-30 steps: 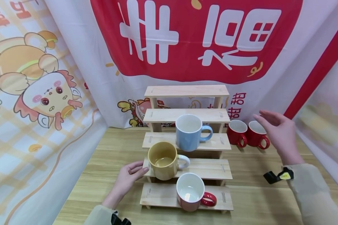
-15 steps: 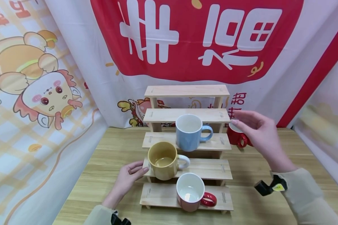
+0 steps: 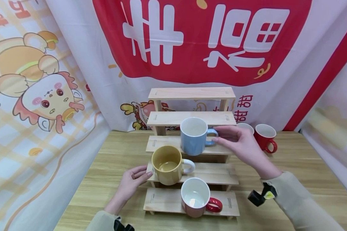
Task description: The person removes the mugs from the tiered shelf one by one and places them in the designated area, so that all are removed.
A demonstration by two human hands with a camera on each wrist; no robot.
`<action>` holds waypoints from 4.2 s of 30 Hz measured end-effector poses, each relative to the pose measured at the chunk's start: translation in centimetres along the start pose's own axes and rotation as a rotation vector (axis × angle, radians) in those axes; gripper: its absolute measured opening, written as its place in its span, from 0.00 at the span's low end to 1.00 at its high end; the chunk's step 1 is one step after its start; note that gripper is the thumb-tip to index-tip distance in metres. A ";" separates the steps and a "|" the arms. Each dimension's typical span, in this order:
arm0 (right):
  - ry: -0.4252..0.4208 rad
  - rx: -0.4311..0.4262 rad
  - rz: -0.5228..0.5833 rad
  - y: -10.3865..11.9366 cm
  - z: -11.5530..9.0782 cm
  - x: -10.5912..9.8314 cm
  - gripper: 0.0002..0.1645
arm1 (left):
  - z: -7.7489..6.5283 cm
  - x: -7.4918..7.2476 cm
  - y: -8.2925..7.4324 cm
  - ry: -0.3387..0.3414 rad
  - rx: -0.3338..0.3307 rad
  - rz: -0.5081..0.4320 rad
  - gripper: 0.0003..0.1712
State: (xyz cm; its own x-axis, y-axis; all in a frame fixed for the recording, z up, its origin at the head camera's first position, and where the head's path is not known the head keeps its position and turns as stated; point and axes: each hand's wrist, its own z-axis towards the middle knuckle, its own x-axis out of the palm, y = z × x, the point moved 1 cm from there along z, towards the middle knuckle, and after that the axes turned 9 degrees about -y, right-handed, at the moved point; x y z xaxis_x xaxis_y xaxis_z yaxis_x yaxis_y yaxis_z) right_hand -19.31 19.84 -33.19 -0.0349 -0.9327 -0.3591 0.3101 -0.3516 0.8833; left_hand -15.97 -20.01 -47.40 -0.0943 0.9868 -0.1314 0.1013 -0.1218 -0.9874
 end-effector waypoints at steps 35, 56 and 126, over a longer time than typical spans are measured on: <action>0.119 0.109 0.113 -1.4 2.8 1.5 0.23 | -0.1 -0.1 -0.2 0.008 -0.001 0.010 0.31; 0.111 0.054 0.071 -1.4 1.8 0.5 0.19 | -0.2 0.2 -0.3 0.002 0.009 -0.004 0.29; -0.350 0.173 0.067 -7.2 -5.9 -13.5 0.17 | -0.1 0.1 0.0 -0.008 0.011 -0.004 0.29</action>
State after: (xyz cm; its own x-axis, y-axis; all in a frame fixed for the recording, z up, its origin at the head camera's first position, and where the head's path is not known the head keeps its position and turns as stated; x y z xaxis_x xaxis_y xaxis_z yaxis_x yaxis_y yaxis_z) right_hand -15.47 35.47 -36.51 -0.3510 -0.9147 -0.2005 0.1590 -0.2692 0.9499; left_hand -15.86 -19.94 -47.40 -0.1029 0.9864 -0.1279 0.0899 -0.1188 -0.9888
